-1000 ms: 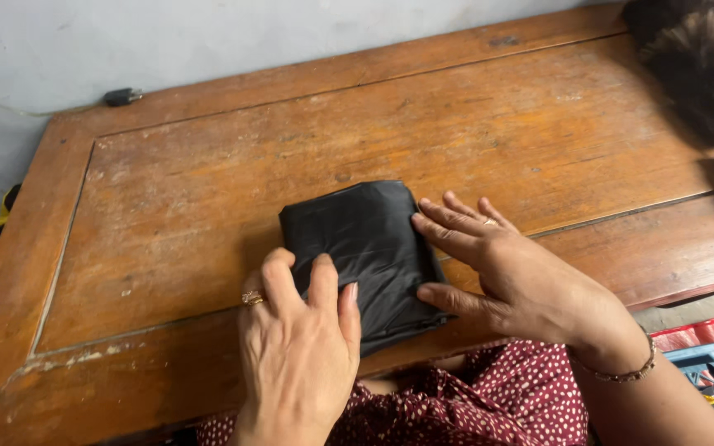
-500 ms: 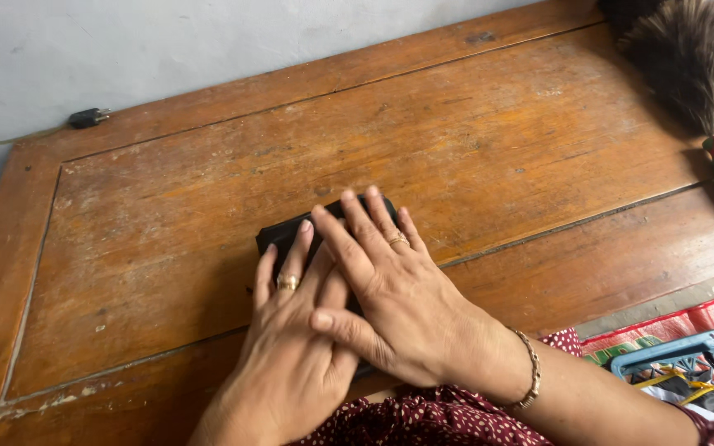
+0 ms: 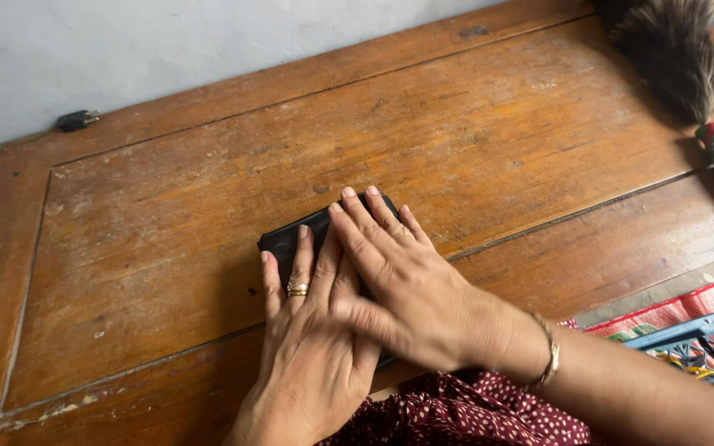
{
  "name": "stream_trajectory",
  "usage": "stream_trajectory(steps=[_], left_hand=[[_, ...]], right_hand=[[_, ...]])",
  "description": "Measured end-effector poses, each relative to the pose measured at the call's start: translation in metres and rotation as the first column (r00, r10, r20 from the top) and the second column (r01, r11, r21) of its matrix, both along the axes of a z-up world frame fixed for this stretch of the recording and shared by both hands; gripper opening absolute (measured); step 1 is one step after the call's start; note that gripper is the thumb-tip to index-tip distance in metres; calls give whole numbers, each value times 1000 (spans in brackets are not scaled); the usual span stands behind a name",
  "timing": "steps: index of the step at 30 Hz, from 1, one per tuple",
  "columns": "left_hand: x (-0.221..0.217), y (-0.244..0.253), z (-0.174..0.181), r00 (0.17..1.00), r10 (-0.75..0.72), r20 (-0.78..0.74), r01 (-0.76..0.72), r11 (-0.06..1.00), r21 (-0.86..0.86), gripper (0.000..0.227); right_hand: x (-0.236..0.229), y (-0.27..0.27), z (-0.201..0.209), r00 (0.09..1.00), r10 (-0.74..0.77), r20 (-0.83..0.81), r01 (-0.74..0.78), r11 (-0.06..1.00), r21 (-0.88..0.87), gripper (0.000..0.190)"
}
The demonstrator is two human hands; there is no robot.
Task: The person folds a black garment by hand on a wooden table, smoothing it out and eventually tucking it into a black and white bag with a yellow trim.
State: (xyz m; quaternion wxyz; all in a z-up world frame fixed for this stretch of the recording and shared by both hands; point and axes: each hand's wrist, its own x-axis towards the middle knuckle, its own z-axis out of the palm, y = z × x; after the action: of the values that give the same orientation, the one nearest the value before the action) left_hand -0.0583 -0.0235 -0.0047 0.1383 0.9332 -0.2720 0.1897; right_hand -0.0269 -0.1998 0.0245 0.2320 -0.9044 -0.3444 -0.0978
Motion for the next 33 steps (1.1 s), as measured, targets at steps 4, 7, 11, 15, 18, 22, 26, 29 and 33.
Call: stream_trajectory(steps=[4,7,11,15,18,22,26,29,33], left_hand=[[4,2,0,1000,13,-12,-13,1000,8,73],[1,2,-4,1000,26,0,-26,999,27,74],[4,4,-6,1000,1,-30,0,999,32,64],[0,-1,0,999,30,19,-30,999,-17,78],[0,-2,4,1000,-1,0,1,1000,-18,78],[-2,-1,2,999,25,-20,-26,999,-48,64],[0,-1,5,997,47,-67,-47,999,-3,52],[2,1,-1,996,43,-82,-47,997,-53,61],[3,4,-7,997,14,-79,-17,999,-45,57]], right_hand=[[7,-7,60,970,93,-223,-66,990,124,79],[-7,-2,110,994,109,-4,-108,987,122,82],[12,22,87,987,87,134,-81,996,-45,88],[42,29,3,995,92,-47,-96,991,-94,89],[45,29,1,997,69,16,-67,990,-123,89],[52,33,31,948,87,-305,-132,982,-133,91],[48,41,63,975,114,-189,-141,981,-136,89],[57,46,15,973,98,-210,-130,981,-143,86],[64,39,2,973,40,-227,-65,992,-104,87]])
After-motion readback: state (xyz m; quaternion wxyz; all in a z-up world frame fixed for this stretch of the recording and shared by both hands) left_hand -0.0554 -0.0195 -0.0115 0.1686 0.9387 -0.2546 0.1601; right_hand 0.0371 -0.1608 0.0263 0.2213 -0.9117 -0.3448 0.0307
